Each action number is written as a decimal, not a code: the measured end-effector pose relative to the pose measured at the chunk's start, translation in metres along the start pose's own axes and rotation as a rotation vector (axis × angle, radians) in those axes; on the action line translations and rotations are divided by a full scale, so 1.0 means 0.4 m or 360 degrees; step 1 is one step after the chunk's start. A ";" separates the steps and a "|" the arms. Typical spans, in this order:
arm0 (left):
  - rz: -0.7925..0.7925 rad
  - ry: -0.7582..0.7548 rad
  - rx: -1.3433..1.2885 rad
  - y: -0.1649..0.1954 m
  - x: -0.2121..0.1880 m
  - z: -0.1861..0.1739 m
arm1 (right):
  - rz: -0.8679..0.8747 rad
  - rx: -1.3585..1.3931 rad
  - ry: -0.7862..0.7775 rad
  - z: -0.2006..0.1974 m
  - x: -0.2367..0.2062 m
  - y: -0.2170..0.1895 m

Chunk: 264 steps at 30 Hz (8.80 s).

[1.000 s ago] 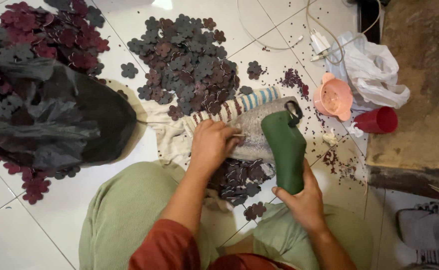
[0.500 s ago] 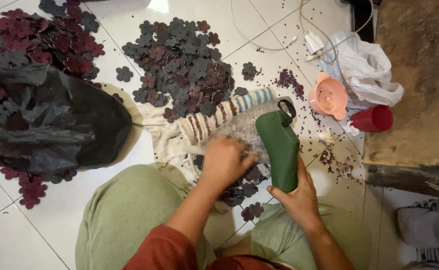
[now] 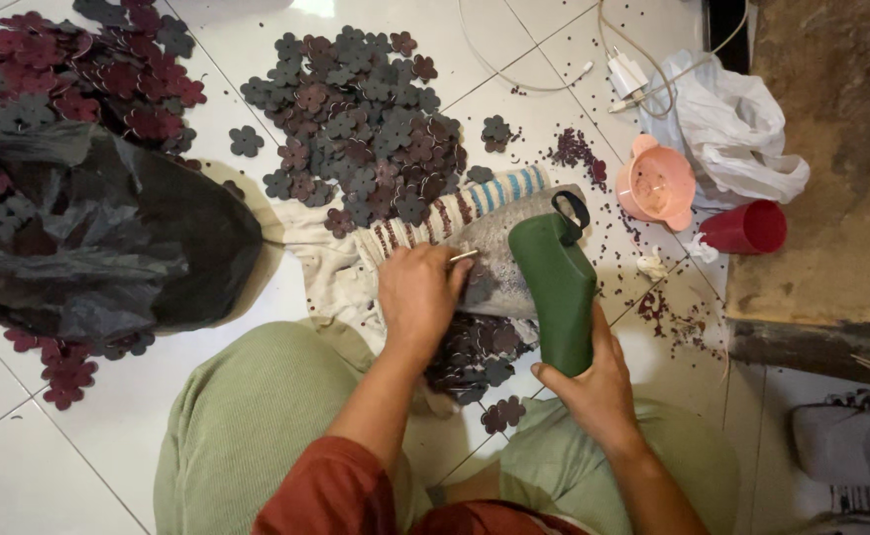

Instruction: The person sits on the floor and attaches small flower-shaped sequin cutouts onto the surface of a green shoe upper, picking each cutout by hand and pressing it in place with a small pointed tool. They work one cutout at a time over a cloth on the floor, with piles of cutouts spread around them.

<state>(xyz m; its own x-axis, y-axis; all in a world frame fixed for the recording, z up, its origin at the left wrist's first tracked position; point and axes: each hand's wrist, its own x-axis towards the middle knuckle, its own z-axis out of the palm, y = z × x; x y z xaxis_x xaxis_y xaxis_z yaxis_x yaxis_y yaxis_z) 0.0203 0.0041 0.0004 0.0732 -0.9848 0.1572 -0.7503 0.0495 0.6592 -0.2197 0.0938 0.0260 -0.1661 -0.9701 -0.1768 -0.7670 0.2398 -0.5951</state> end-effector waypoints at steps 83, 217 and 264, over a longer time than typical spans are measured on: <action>-0.0260 -0.0896 -0.0630 -0.063 0.026 -0.053 | -0.0643 -0.0238 0.0487 0.021 0.064 -0.058; -0.0564 0.0064 -0.0782 -0.032 0.039 -0.021 | -0.0120 -0.0262 -0.0172 -0.058 -0.113 -0.072; -0.0520 -0.0216 -0.1337 -0.054 0.058 0.005 | -0.0109 0.0252 0.0105 0.174 0.137 -0.143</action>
<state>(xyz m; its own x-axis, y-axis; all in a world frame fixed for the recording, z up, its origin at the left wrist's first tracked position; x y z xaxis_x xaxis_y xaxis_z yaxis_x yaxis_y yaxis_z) 0.0369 -0.0199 -0.0117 0.0802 -0.9795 -0.1846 0.0236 -0.1833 0.9828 -0.1420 0.0294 -0.0042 -0.1612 -0.9835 -0.0828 -0.6719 0.1707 -0.7207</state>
